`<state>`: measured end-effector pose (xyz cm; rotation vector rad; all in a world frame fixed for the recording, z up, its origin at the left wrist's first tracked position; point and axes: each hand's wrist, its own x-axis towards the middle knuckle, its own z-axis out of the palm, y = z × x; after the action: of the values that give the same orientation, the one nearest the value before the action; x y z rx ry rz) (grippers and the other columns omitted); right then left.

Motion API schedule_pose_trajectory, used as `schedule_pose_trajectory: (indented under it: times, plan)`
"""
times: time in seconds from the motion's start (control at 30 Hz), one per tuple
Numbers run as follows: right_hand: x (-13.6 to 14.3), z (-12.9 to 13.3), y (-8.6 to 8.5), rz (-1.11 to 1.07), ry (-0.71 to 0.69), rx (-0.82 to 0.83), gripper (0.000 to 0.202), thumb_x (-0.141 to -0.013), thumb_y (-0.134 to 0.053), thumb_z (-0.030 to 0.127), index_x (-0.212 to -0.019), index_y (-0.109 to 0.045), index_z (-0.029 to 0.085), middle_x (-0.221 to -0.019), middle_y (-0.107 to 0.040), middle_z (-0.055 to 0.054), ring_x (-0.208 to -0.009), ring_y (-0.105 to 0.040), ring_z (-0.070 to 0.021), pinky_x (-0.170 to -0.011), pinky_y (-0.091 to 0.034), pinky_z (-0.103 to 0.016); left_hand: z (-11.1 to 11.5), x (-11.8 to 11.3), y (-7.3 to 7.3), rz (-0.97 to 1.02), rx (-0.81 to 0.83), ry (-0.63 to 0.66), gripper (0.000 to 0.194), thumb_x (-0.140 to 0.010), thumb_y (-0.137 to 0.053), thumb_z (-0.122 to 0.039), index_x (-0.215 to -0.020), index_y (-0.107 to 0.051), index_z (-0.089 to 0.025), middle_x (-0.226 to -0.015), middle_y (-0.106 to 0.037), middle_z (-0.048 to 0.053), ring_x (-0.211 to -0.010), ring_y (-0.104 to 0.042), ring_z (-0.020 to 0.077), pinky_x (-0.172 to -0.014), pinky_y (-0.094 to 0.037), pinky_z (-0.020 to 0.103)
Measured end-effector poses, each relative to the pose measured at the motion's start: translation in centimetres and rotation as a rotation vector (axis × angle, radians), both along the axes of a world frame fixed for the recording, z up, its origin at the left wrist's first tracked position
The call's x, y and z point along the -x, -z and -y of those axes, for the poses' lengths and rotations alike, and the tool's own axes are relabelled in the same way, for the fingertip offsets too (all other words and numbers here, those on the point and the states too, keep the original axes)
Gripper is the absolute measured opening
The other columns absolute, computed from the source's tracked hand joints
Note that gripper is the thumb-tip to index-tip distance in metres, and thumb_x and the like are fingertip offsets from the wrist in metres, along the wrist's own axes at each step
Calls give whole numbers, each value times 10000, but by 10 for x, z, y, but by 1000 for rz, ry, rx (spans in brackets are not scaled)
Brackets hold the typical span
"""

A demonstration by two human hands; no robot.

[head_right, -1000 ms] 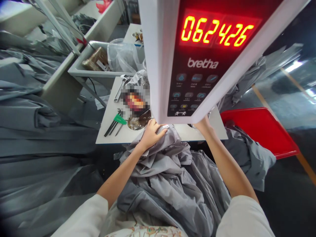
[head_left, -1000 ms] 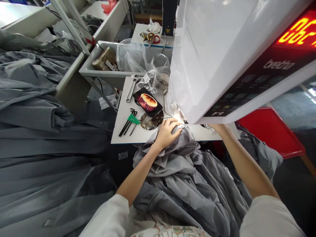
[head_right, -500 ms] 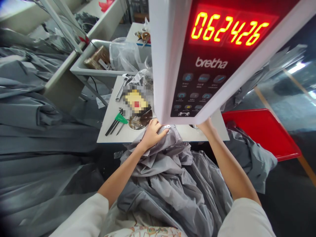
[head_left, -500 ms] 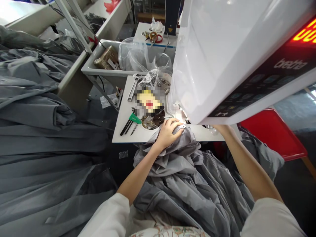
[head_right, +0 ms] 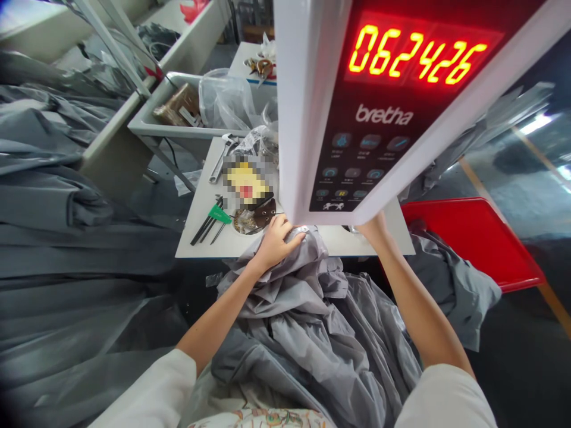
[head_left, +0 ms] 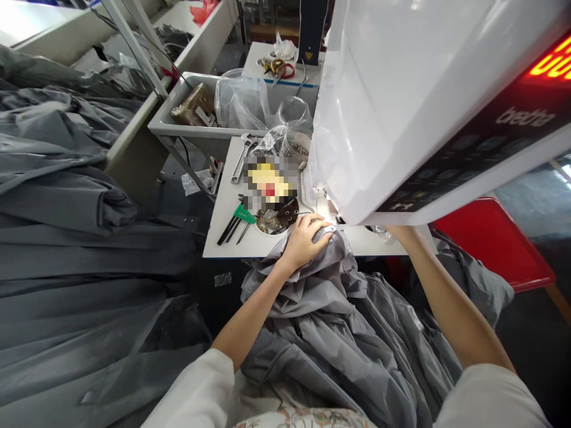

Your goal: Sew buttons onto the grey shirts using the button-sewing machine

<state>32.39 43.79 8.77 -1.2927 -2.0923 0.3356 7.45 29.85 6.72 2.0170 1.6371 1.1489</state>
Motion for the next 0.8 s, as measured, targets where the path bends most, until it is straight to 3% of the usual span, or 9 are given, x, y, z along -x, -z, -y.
schedule_pose_trajectory:
  times: [0.1, 0.23, 0.5, 0.8]
  plan:
    - [6, 9, -10, 57, 17, -46, 108, -709, -491, 287, -687, -532, 190, -770, -657, -113, -831, -608, -272, -797, -494, -439, 0, 0, 0, 4, -6, -2, 238, -880, -567, -355, -1074, -640, -237, -1053, -550, 63, -1044, -488, 203, -942, -425, 342]
    - [25, 35, -22, -41, 60, -91, 143, -717, -507, 274, -780, -582, 170, -838, -683, -126, -887, -614, -274, -817, -495, -406, 1, 0, -1, 13, 10, -3, 240, -882, -564, -354, -1076, -641, -237, -1086, -552, 64, -1062, -486, 204, -958, -425, 346]
    - [72, 92, -33, -172, 15, 99, 100, -710, -569, 272, -710, -627, 190, -687, -677, -28, -719, -641, -205, -707, -515, -321, 1, 0, -1, 6, 37, -15, 243, -870, -580, -345, -1082, -649, -247, -1106, -555, 64, -1076, -489, 214, -965, -427, 361]
    - [83, 104, -29, -6, -57, -35, 272, -815, -566, 291, -566, -588, 185, -538, -621, -23, -513, -554, -147, -568, -442, -265, 1, 0, -1, -6, 20, -12, 251, -875, -571, -348, -1092, -646, -247, -1098, -556, 66, -1077, -487, 216, -956, -428, 357]
